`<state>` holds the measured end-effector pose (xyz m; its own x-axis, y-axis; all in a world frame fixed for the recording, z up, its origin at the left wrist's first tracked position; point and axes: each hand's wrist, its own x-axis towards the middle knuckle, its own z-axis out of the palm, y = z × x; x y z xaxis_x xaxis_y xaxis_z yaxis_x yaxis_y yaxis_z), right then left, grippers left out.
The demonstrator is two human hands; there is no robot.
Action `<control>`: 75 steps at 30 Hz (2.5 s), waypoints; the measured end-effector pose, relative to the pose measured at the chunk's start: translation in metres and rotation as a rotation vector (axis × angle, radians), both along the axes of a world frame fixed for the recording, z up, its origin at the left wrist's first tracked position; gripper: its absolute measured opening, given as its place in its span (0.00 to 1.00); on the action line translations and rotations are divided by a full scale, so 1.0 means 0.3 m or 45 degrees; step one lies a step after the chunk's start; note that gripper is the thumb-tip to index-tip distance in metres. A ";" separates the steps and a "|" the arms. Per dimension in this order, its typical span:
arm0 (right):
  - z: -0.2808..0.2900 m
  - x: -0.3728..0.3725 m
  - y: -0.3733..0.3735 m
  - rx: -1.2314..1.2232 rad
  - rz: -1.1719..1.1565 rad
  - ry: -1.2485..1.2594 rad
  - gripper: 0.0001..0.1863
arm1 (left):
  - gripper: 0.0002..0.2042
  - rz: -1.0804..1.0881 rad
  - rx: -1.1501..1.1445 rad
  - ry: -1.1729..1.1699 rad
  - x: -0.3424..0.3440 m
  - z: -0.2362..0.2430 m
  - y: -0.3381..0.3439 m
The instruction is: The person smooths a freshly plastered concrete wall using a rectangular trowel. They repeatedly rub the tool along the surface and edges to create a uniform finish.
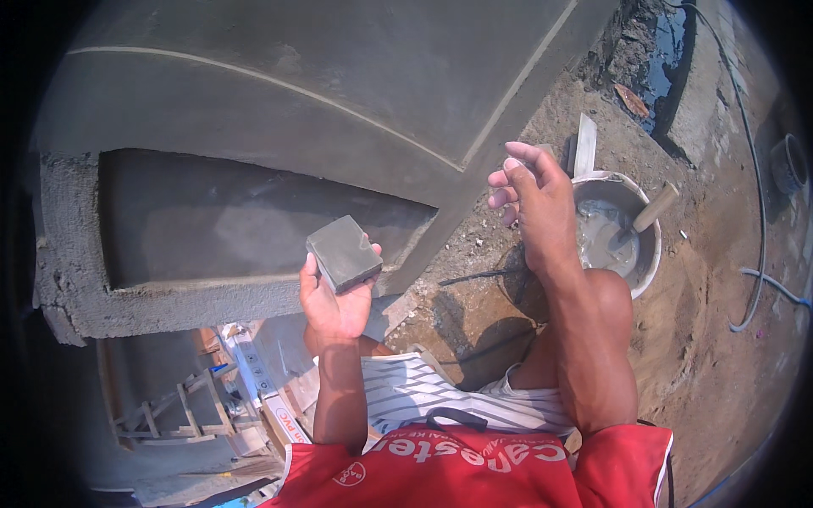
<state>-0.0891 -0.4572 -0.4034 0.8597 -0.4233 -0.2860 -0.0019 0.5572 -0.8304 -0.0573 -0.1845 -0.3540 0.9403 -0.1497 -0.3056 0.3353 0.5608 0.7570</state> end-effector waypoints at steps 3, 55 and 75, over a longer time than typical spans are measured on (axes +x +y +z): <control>0.011 -0.015 0.050 -0.043 0.103 0.034 0.18 | 0.33 -0.169 -0.271 0.113 -0.070 -0.083 -0.004; -0.706 0.408 0.405 0.115 -0.528 0.256 0.29 | 0.44 1.006 2.390 -1.860 0.064 0.157 0.535; -0.648 0.464 0.377 -0.029 -0.922 0.152 0.27 | 0.27 1.470 1.836 -1.864 0.140 0.099 0.480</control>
